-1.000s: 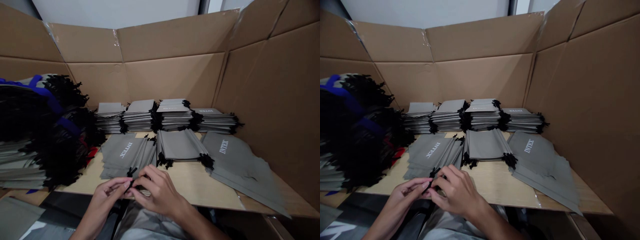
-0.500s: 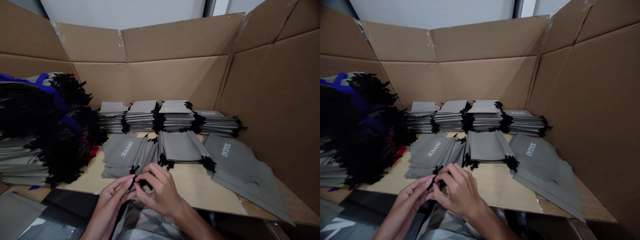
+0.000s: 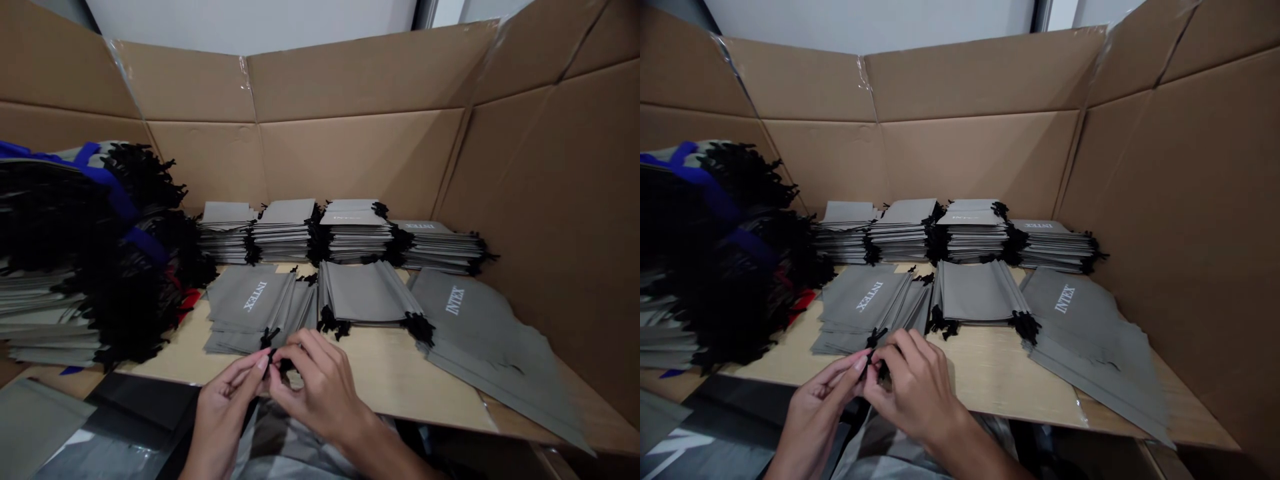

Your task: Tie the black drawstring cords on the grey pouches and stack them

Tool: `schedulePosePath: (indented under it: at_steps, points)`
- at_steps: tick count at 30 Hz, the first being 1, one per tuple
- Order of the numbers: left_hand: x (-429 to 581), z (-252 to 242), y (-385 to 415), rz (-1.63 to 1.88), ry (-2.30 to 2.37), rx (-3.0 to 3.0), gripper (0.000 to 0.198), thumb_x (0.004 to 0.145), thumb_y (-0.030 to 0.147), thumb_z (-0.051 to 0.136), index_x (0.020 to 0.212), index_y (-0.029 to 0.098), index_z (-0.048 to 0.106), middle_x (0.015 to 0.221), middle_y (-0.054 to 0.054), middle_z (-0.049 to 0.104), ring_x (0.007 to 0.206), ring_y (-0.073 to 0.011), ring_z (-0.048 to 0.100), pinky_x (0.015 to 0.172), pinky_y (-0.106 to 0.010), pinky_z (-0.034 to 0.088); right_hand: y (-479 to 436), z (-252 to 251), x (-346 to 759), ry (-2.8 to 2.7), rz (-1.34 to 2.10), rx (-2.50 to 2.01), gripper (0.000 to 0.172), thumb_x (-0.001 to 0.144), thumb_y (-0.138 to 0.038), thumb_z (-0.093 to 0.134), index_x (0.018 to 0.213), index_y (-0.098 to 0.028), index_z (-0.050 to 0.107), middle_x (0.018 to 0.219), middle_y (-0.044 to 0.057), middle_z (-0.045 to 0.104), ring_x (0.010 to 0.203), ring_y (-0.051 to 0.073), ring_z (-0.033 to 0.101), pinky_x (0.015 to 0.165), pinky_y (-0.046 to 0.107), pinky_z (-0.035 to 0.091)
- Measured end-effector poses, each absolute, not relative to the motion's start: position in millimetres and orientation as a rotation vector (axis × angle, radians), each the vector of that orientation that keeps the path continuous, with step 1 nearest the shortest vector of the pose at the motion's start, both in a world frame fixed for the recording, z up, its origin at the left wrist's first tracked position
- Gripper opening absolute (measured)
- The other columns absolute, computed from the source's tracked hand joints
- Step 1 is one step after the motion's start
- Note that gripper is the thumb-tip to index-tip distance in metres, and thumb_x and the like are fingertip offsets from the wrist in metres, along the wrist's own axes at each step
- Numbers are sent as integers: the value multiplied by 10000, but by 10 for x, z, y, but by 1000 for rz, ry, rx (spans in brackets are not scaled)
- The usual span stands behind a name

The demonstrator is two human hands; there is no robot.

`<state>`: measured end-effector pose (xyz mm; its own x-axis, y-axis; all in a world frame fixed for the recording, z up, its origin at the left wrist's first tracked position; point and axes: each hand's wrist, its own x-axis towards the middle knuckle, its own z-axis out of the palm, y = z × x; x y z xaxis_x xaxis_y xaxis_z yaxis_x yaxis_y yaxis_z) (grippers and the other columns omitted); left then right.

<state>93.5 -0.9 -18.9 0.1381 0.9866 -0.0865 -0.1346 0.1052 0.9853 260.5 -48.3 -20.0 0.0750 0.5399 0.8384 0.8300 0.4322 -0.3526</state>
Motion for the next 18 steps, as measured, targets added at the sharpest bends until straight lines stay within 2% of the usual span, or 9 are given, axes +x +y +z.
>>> schedulePosePath:
  at_steps: [7,18]
  points:
    - [923,-312,-15,1163,1095,1300,529,706,620,996,1003,187,935,1064,-124,917,970,-296,872,883,-283,704,-506,-192,2491,-1531,-412,-1322,74,937,-165,631,939,-238,642,893,33,701,802,214,674,669,327,452]
    - [971,-247,-64,1154,1101,1342,452,682,592,1008,928,219,940,998,-109,922,896,-302,878,842,-303,717,-506,-234,2563,-1671,-431,-1321,102,918,-150,627,973,-236,627,898,34,699,810,223,669,670,332,473]
